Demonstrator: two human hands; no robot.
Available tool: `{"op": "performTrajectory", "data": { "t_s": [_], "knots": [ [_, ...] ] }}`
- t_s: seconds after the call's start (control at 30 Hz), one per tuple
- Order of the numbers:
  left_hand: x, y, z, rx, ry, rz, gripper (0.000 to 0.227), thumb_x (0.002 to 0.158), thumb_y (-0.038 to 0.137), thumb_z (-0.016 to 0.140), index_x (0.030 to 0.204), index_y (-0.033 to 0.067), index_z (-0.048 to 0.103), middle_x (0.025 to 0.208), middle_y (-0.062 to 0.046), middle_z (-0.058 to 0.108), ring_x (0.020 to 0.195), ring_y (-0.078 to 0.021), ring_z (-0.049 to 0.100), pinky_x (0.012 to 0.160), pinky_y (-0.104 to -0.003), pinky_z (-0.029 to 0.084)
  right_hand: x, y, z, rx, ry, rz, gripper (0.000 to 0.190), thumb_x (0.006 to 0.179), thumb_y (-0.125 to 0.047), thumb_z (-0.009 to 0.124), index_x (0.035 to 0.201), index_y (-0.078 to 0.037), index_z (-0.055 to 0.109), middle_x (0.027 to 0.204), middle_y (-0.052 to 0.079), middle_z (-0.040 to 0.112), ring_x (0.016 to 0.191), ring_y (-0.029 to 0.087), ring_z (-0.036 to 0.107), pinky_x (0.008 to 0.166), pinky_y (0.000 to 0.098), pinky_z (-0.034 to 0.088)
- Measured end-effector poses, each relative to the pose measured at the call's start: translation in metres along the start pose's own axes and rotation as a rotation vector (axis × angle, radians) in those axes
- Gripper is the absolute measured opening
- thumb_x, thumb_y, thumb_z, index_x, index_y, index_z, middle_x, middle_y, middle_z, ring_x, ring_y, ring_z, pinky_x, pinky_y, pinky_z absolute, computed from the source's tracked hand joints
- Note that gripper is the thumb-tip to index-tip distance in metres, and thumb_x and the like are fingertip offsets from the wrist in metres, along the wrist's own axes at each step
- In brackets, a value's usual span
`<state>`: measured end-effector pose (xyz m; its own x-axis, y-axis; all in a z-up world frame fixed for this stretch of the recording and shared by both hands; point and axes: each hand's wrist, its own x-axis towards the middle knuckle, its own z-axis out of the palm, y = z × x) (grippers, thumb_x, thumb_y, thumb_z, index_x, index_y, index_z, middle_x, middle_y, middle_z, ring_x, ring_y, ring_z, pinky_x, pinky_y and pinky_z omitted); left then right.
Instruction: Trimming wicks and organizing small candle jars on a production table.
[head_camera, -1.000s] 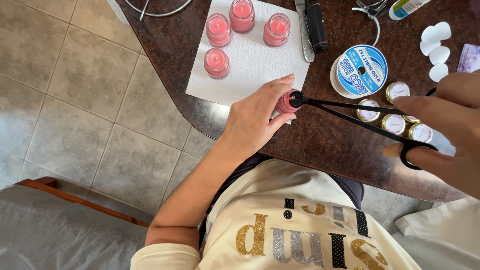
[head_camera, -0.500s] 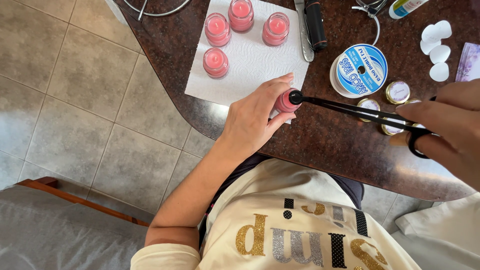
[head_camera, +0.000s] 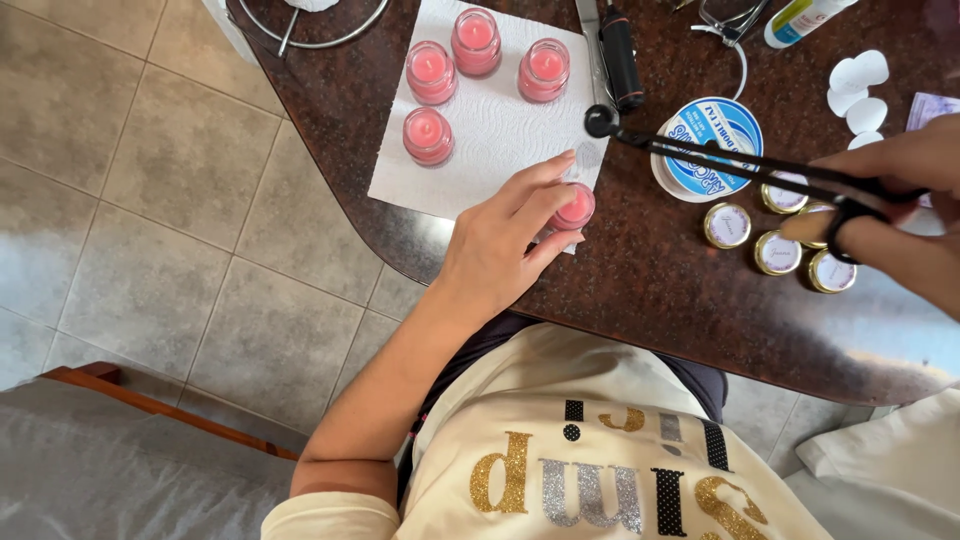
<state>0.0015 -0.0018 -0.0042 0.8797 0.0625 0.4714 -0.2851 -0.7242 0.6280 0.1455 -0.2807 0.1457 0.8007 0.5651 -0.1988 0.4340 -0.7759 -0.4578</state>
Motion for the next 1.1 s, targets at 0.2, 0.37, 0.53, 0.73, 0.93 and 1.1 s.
{"op": "performTrajectory", "data": {
  "t_s": [0.2, 0.37, 0.53, 0.73, 0.93, 1.1],
  "knots": [
    [0.004, 0.003, -0.005, -0.099, -0.018, -0.029, 0.045, 0.093, 0.014, 0.086, 0.127, 0.009, 0.057, 0.141, -0.006, 0.063, 0.125, -0.0196, 0.068, 0.1, -0.034, 0.06, 0.01, -0.013, 0.005, -0.133, 0.033, -0.133, 0.049, 0.076, -0.031, 0.091, 0.12, -0.012, 0.082, 0.074, 0.008, 0.065, 0.074, 0.021, 0.057, 0.069, 0.0339, 0.04],
    [-0.001, 0.0, -0.005, -0.128, -0.039, 0.004, 0.047, 0.095, 0.014, 0.083, 0.135, 0.0065, 0.058, 0.137, -0.008, 0.068, 0.122, -0.0233, 0.07, 0.111, -0.036, 0.054, 0.007, -0.015, 0.015, -0.004, 0.08, -0.132, 0.022, 0.087, -0.017, 0.087, 0.107, -0.009, 0.083, 0.071, 0.006, 0.067, 0.048, 0.014, 0.038, 0.047, 0.0283, 0.029],
    [0.003, 0.004, -0.012, -0.143, -0.053, 0.136, 0.034, 0.101, 0.0, 0.073, 0.131, 0.0007, 0.057, 0.136, -0.018, 0.066, 0.121, -0.0306, 0.07, 0.113, -0.04, 0.055, 0.009, -0.001, 0.024, -0.128, 0.165, -0.339, 0.038, 0.083, -0.032, 0.093, 0.11, -0.007, 0.083, 0.081, 0.003, 0.071, 0.059, 0.015, 0.056, 0.061, 0.0286, 0.042],
    [0.009, 0.012, -0.018, -0.176, -0.044, 0.193, 0.024, 0.101, -0.004, 0.069, 0.122, -0.0014, 0.058, 0.125, -0.016, 0.068, 0.123, -0.0324, 0.069, 0.109, -0.04, 0.056, 0.005, -0.003, 0.029, -0.162, 0.159, -0.329, 0.036, 0.084, -0.037, 0.089, 0.109, -0.012, 0.083, 0.075, -0.002, 0.069, 0.057, 0.012, 0.054, 0.062, 0.0274, 0.043],
    [0.006, 0.007, -0.014, -0.144, -0.089, -0.012, 0.042, 0.095, 0.013, 0.081, 0.13, 0.008, 0.057, 0.134, -0.009, 0.068, 0.119, -0.0241, 0.07, 0.107, -0.036, 0.056, -0.004, 0.003, 0.035, -0.107, 0.274, -0.404, 0.023, 0.089, 0.003, 0.08, 0.111, -0.004, 0.083, 0.088, 0.005, 0.074, 0.06, 0.014, 0.056, 0.061, 0.0276, 0.044],
    [0.016, 0.012, -0.024, -0.183, -0.042, -0.109, 0.058, 0.083, 0.03, 0.09, 0.129, 0.0093, 0.061, 0.126, -0.007, 0.07, 0.114, -0.0227, 0.07, 0.105, -0.035, 0.054, -0.01, 0.002, 0.033, -0.219, 0.35, -0.476, 0.025, 0.094, -0.015, 0.09, 0.114, -0.003, 0.083, 0.094, 0.006, 0.074, 0.06, 0.016, 0.054, 0.063, 0.0315, 0.048]
  ]
}}
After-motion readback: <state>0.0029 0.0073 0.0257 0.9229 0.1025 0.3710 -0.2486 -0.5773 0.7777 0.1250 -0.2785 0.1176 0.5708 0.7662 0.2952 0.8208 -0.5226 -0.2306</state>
